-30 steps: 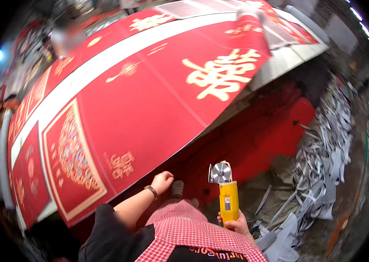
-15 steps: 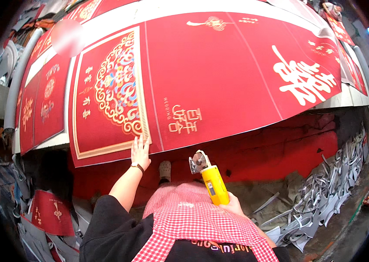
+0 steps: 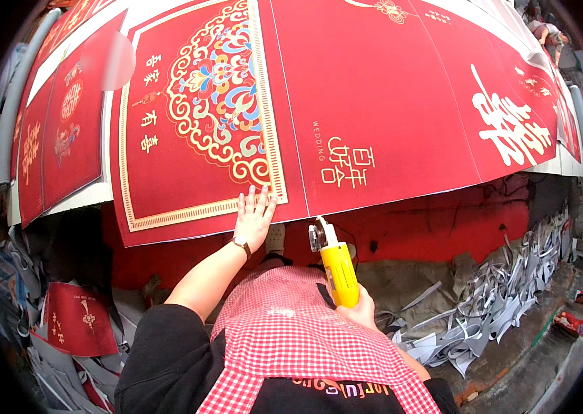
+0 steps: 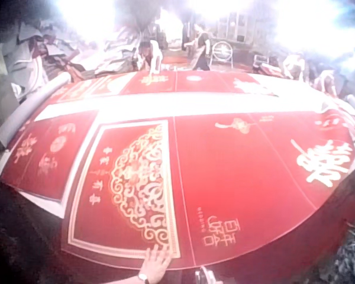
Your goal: The person uses a yellow electric cutter to trim the edges of large red printed sheets on a long table, moving along the table and clearing away cut strips by hand.
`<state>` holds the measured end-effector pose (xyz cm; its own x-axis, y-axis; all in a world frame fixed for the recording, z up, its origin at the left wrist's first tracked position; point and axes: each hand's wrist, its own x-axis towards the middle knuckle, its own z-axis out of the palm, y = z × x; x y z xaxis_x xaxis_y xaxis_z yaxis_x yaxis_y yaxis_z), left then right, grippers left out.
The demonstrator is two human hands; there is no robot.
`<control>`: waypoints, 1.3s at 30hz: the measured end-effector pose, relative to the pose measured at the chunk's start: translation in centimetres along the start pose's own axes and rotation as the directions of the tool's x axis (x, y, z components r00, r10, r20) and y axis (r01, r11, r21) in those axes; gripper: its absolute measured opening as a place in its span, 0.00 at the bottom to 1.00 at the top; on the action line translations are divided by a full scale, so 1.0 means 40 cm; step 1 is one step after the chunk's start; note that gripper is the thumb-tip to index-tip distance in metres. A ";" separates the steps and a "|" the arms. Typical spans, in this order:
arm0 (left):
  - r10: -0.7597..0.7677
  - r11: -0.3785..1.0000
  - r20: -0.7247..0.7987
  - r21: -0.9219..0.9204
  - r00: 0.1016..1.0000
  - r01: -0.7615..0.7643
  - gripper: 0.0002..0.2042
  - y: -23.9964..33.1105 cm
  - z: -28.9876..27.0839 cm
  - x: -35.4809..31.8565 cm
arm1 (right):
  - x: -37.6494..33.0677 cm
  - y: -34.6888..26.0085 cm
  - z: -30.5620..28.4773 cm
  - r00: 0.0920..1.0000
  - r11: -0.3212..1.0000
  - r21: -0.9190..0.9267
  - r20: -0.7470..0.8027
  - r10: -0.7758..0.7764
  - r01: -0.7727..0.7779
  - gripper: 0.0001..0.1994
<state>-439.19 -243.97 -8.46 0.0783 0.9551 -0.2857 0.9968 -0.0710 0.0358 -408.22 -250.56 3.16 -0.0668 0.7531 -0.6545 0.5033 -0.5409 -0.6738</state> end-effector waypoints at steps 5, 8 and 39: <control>0.009 1.000 0.023 -0.028 1.000 -0.008 0.29 -0.005 -0.010 -0.002 | 0.010 -0.048 0.024 0.996 0.992 -0.114 -0.060 -0.061 0.054 0.29; 0.013 1.000 0.021 -0.027 1.000 -0.013 0.29 -0.007 -0.011 -0.003 | 0.028 -0.078 0.045 0.999 0.996 0.086 -0.049 0.018 -0.014 0.28; -0.338 0.927 -0.310 -0.272 0.889 0.258 0.31 -0.324 -0.123 0.254 | 0.353 -0.275 0.209 0.977 0.976 0.133 -0.153 -0.150 0.171 0.28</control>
<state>-451.37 -231.93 -7.10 -0.2718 0.9619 0.0305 0.9405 0.2588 0.2200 -421.88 -237.10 -1.54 -0.0088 0.8740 -0.4858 0.3656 -0.4494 -0.8151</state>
